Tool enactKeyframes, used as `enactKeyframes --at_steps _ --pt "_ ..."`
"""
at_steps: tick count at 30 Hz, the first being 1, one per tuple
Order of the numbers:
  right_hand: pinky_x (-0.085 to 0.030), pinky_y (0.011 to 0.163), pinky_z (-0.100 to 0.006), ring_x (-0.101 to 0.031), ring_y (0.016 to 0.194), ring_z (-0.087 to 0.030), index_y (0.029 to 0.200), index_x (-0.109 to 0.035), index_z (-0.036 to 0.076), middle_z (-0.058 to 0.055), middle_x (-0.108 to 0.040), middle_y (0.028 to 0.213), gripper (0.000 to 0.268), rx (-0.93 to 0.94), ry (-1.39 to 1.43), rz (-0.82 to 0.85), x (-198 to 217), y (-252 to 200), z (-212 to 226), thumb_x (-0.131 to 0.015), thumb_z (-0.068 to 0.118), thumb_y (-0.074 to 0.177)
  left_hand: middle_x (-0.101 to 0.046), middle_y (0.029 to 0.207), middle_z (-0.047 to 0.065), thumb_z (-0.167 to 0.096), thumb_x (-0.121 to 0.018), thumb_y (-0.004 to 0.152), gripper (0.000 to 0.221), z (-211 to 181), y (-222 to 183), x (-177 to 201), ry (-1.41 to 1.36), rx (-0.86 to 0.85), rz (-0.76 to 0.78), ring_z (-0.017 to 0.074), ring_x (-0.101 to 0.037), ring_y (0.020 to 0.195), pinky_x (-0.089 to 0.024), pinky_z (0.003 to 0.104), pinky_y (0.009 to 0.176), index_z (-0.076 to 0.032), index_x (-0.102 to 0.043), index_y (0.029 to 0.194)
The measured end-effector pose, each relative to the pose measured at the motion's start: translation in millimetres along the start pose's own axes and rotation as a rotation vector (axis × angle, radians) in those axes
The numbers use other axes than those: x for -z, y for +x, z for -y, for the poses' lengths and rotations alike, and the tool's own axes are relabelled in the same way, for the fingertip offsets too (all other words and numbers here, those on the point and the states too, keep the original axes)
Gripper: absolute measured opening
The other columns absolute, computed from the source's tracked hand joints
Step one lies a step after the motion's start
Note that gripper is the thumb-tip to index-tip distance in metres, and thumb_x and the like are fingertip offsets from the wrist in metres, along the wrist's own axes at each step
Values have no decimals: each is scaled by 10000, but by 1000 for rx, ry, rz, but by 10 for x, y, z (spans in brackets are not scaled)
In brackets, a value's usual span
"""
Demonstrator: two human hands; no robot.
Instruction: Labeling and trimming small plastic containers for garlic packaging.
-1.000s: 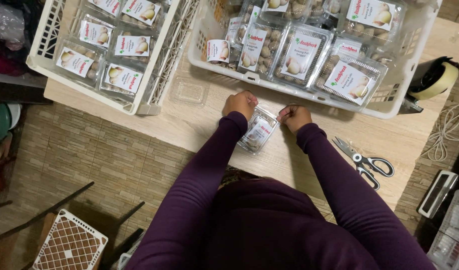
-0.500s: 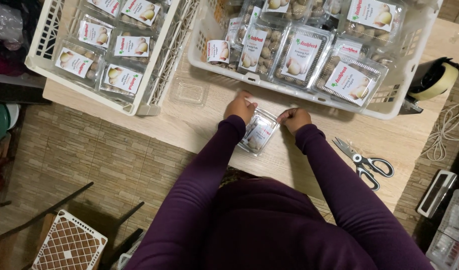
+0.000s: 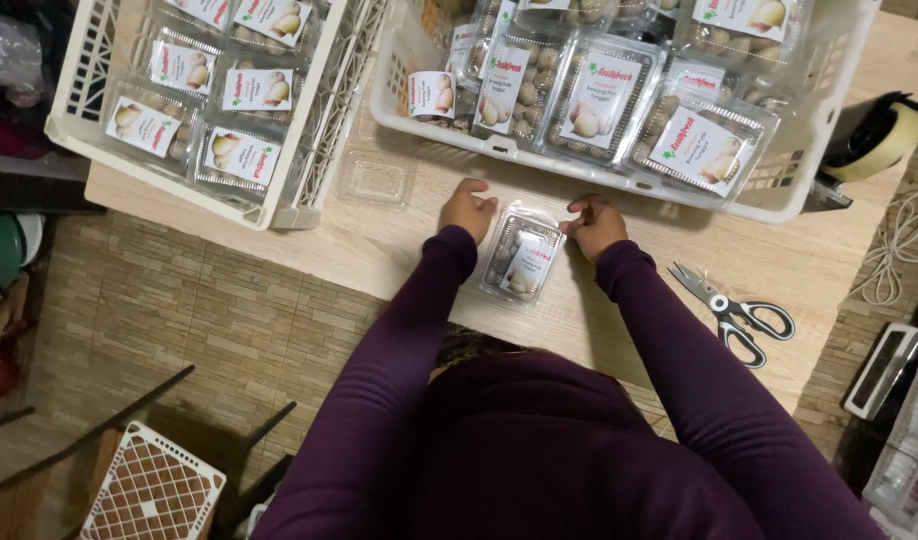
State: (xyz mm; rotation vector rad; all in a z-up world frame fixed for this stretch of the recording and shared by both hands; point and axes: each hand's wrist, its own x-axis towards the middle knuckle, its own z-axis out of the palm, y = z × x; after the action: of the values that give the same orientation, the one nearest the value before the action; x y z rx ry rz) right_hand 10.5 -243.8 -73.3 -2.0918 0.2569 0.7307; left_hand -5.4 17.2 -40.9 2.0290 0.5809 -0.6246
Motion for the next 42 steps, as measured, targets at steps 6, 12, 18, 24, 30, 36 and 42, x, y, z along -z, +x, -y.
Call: enactKeyframes --at_steps 6,12,18,24,30,36,42 --pt "-500 1049 -486 -639 1192 -354 1266 -696 80 -152 -719 1130 268 183 -326 -193 88 -463 430 -639 156 1016 -719 1196 63 -270 -561 1005 246 -151 -238 1 425 -602 -159 296 -630 1222 -425 407 1122 -175 -711 1175" --pt "-512 1041 -373 -556 1190 -265 1209 -735 202 -40 -669 1139 265 483 -589 -80 -47 -428 355 -711 263 952 -678 1202 -36 -563 -734 808 487 49 26 -344 828 -1045 -164 210 -563 1171 -491 360 926 -229 -714 1161" --pt "-522 1017 -361 -522 1186 -268 1257 -712 177 -44 -634 1161 352 468 -660 -64 -46 -468 364 -734 300 928 -652 1228 -31 -561 -728 836 525 77 77 -298 888 -961 -74 205 -557 1181 -473 374 959 -213 -689 1228" --pt "-511 1024 -349 -524 1196 -262 1227 -724 188 -43 -654 1151 323 423 -690 -23 -46 -403 387 -737 309 927 -679 1141 -40 -483 -552 1000 315 39 240 -196 844 -714 69 229 -593 1133 -463 410 943 -292 -698 1203" --pt "-510 1041 -384 -533 1212 -290 1185 -719 196 -51 -665 1167 299 399 -700 38 -31 -371 457 -750 321 915 -664 1175 -70 -492 -554 997 270 -190 81 -158 839 -583 85 221 -568 1165 -456 412 961 -333 -717 1142" --pt "-492 1060 -446 -553 1212 -332 1185 -700 188 -71 -671 1158 317 358 -608 103 -37 -288 431 -766 302 897 -686 1109 -40 -357 -579 1002 193 -320 27 -239 834 -537 156 237 -593 1143 -446 418 973 -311 -723 1122" --pt "-524 1007 -477 -642 1116 -366 1047 -756 168 -96 -742 1046 139 299 -436 150 -146 -118 266 -693 274 982 -688 1085 -12 -364 -603 968 162 -296 38 -313 854 -483 185 258 -622 1128 -463 417 964 -307 -744 1024"
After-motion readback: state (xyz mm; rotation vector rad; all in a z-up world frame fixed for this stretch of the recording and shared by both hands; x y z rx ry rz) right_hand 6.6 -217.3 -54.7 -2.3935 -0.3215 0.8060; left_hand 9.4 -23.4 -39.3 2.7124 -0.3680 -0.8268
